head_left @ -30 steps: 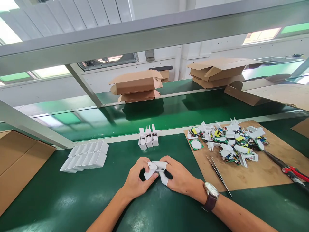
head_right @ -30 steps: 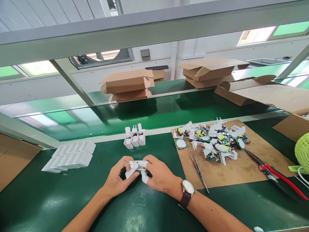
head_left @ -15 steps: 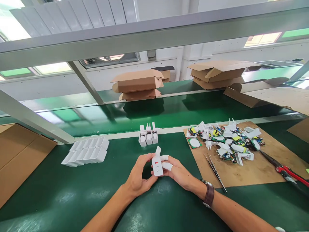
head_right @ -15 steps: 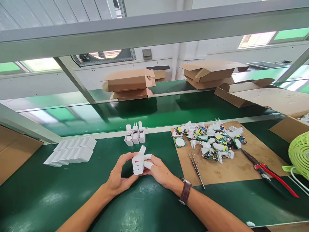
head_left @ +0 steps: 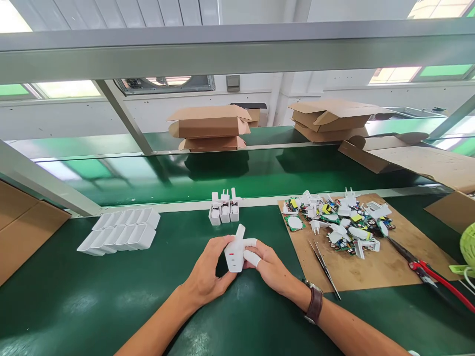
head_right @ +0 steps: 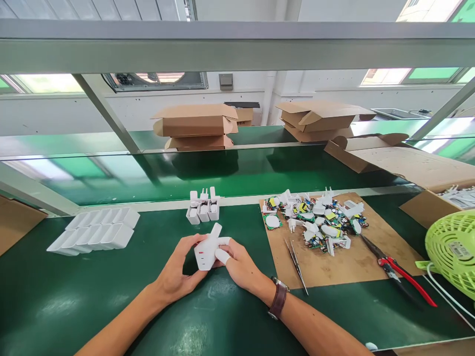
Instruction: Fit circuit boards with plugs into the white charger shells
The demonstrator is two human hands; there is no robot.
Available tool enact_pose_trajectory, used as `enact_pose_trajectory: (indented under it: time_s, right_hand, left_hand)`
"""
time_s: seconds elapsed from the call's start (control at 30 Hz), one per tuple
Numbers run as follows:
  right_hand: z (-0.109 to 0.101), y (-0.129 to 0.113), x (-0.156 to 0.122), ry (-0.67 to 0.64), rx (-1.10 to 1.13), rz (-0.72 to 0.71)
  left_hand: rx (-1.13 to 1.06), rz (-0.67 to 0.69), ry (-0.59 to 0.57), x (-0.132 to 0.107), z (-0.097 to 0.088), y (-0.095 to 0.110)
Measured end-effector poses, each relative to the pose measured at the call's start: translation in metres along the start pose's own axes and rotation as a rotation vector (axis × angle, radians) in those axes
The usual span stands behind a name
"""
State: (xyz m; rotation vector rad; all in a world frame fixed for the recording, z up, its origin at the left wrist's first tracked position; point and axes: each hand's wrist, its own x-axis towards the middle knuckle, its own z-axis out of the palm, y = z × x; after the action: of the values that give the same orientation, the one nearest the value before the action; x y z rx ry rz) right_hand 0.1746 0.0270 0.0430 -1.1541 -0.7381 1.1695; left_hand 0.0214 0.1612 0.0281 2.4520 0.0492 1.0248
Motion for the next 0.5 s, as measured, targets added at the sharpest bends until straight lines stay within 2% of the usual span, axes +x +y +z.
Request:
enact_pose_trajectory:
  time_s: [0.07,0.17,0.27,0.33,0.4,0.5]
  right_hand:
    - [0.000,-0.004,-0.001,0.030,-0.053,-0.087]
    - [-0.004,-0.007,-0.002,0.070,-0.100,-0.206]
    - [-0.010,-0.003,0.002,0.150,-0.175,-0.262]
    - [-0.015,0.002,0.007,0.205,-0.211,-0.254]
    - [-0.019,0.008,0.013,0.234,-0.226,-0.241]
    - [-0.022,0.014,0.019,0.233,-0.255,-0.247]
  left_hand:
    - [0.085,-0.004,0.067,0.001,-0.001,-0.003]
    - [0.231,-0.065,0.252,0.003,-0.007,-0.012]
    - [0.223,-0.305,0.394,0.005,-0.017,-0.030]
    - [0.103,-0.516,0.430,0.006,-0.022,-0.046]
    - [-0.052,-0.662,0.424,0.008,-0.025,-0.064]
    - [-0.209,-0.726,0.383,0.009,-0.022,-0.086]
